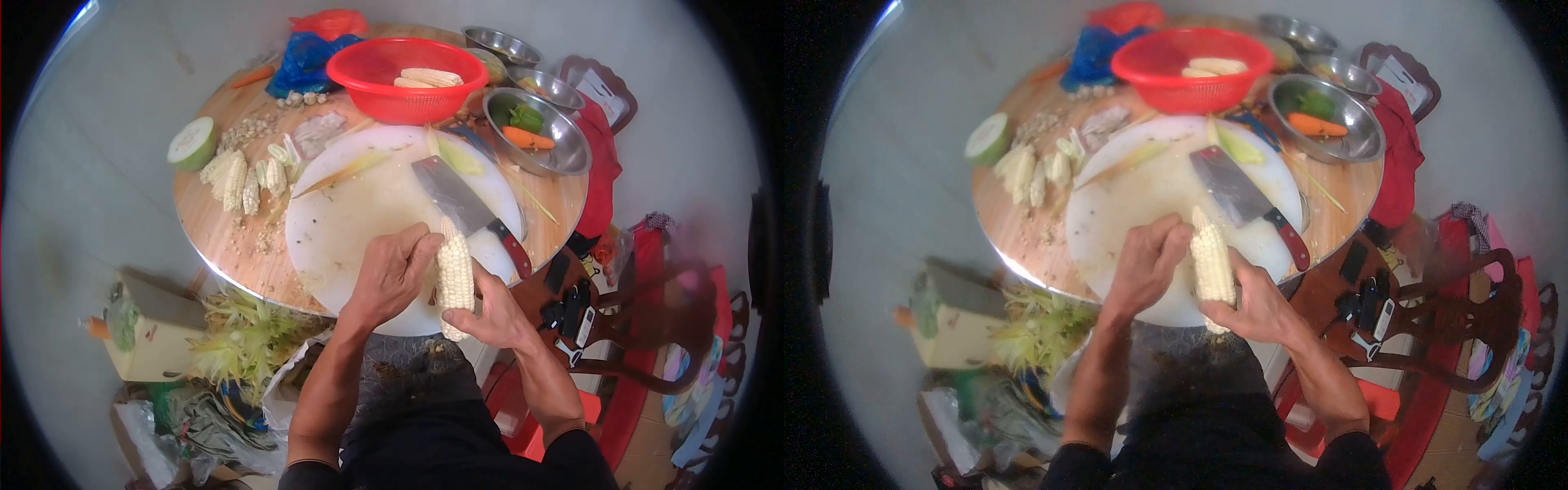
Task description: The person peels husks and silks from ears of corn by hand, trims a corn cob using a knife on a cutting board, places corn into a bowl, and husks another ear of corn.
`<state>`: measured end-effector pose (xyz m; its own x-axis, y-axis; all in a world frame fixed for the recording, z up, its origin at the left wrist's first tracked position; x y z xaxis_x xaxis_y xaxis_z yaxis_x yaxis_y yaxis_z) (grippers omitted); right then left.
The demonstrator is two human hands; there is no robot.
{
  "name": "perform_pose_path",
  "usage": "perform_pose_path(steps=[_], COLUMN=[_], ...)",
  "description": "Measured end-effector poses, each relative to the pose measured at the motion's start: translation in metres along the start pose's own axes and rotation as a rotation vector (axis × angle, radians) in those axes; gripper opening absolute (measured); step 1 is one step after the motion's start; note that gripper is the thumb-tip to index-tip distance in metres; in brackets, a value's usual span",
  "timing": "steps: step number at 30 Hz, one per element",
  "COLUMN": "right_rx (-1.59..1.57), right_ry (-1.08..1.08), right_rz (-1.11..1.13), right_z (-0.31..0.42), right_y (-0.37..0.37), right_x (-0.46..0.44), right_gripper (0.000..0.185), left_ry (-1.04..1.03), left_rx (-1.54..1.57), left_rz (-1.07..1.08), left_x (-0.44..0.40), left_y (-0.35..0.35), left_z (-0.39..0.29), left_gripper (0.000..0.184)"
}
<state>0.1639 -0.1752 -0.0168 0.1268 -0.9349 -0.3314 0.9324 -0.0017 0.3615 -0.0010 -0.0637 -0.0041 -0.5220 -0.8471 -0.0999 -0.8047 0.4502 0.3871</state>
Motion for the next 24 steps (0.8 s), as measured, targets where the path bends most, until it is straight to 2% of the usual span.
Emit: perform_pose_path(steps=[3,5,7,10,13,17,19,20,24], right_rx=[-0.108,-0.382,-0.439,-0.487,-0.474,-0.534,-0.560,-0.588,-0.684], right_ry=[-0.026,-0.059,-0.072,-0.080,-0.073,-0.081,-0.103,-0.122,-0.130], right_rz=[0.009,-0.059,-0.031,0.023,0.064,0.027,-0.006,-0.029,-0.023], right_z=[0.000,-0.002,-0.001,0.000,0.004,0.004,0.001,0.001,-0.002], right_y=[0.002,0.002,0.006,0.009,0.006,0.007,0.006,0.006,0.008], right_x=[0.004,0.007,0.007,0.006,0.004,0.005,0.002,0.001,-0.005], right_gripper=[0.063,0.067,0.069,0.071,0.070,0.064,0.068,0.073,0.069], left_ry=[-0.031,-0.049,0.102,0.085,0.008,0.017,0.135,0.216,0.268], left_rx=[0.044,0.074,0.383,0.486,0.324,0.369,0.629,0.718,0.744], left_rz=[0.054,0.073,-0.058,0.069,0.030,0.003,-0.254,-0.302,-0.306], left_x=[0.004,0.004,0.000,-0.002,-0.001,-0.003,-0.007,-0.008,-0.002], left_y=[0.005,0.002,-0.002,-0.001,-0.008,-0.009,-0.007,-0.005,-0.012], left_z=[0.006,0.014,0.027,0.027,0.011,0.027,0.043,0.042,0.038], left_gripper=[0.031,0.031,0.034,0.034,0.036,0.034,0.028,0.029,0.036])
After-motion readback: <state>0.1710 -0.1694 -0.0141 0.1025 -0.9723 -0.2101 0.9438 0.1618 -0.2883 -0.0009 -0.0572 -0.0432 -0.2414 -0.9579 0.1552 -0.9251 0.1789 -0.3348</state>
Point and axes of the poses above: each hand's wrist, its own x-axis away from the middle knuckle, its own y-axis out of the back of the hand, z = x × y, the point moved 1 cm from there along -x, towards the middle knuckle, and after that the axes turned 14 degrees about y, right-handed, at the moved point
